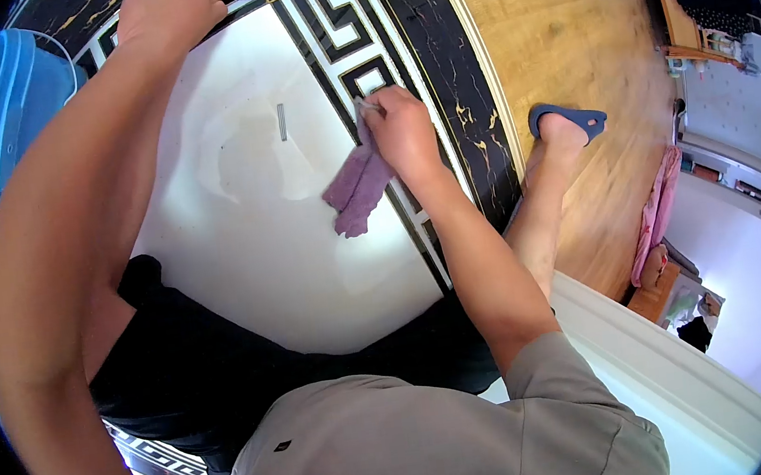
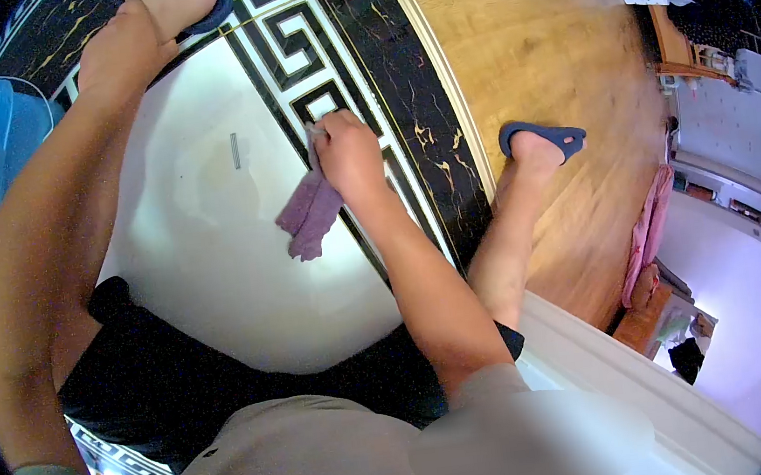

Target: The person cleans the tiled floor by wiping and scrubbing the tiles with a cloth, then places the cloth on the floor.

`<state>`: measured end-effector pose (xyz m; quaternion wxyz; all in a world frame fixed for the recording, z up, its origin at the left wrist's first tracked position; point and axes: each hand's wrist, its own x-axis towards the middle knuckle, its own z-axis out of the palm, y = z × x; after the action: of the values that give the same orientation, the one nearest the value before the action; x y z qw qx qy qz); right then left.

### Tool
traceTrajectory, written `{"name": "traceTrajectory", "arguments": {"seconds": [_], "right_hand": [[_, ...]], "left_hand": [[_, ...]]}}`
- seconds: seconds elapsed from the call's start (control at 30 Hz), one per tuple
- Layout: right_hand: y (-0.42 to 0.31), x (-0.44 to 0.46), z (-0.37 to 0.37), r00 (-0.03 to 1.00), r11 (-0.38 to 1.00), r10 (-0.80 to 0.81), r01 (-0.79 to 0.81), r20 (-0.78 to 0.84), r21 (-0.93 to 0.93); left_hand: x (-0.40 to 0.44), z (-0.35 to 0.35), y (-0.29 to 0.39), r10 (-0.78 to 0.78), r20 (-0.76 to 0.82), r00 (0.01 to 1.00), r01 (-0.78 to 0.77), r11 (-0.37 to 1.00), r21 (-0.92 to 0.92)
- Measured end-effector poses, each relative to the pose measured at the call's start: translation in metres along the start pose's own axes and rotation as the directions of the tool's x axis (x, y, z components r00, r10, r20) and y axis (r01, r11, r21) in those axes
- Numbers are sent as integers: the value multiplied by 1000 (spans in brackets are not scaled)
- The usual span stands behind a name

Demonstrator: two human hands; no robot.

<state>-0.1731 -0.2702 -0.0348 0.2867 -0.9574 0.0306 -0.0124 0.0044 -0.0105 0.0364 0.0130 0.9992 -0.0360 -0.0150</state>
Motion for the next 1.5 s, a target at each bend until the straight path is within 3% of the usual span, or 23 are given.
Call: {"name": "traceTrajectory", "arguments": {"seconds": [0.17,0.33,0.53,0.67,0.97,1.17,1.5], "right_hand": [[-15,27,15,1000,1000,11,-11,-27,1],[-7,18,26,972,990,-144,142,-185,-19],[23,32,7,945,991,-81,42,-317,-128],[30,41,7,934,959,-233,175,-272,-222],[25,43,5,939,968,-217,171,-267,-184],[27,43,1,959,963,-223,190,-175,-189],[20,48,-6,904,865,-426,404,-14,-298]], "left_hand": [[-1,9,-8,24,-100,995,-24,1000,-3],[-1,5,-7,20,-64,998,-21,1000,-14],[1,9,-7,36,-80,996,-37,999,-11],[0,7,-8,36,-57,998,-40,996,-76],[0,7,-9,44,-83,996,-48,998,-44],[-2,6,-8,42,-84,996,-45,998,-34],[-1,9,-11,52,-107,993,-57,997,-45]]}}
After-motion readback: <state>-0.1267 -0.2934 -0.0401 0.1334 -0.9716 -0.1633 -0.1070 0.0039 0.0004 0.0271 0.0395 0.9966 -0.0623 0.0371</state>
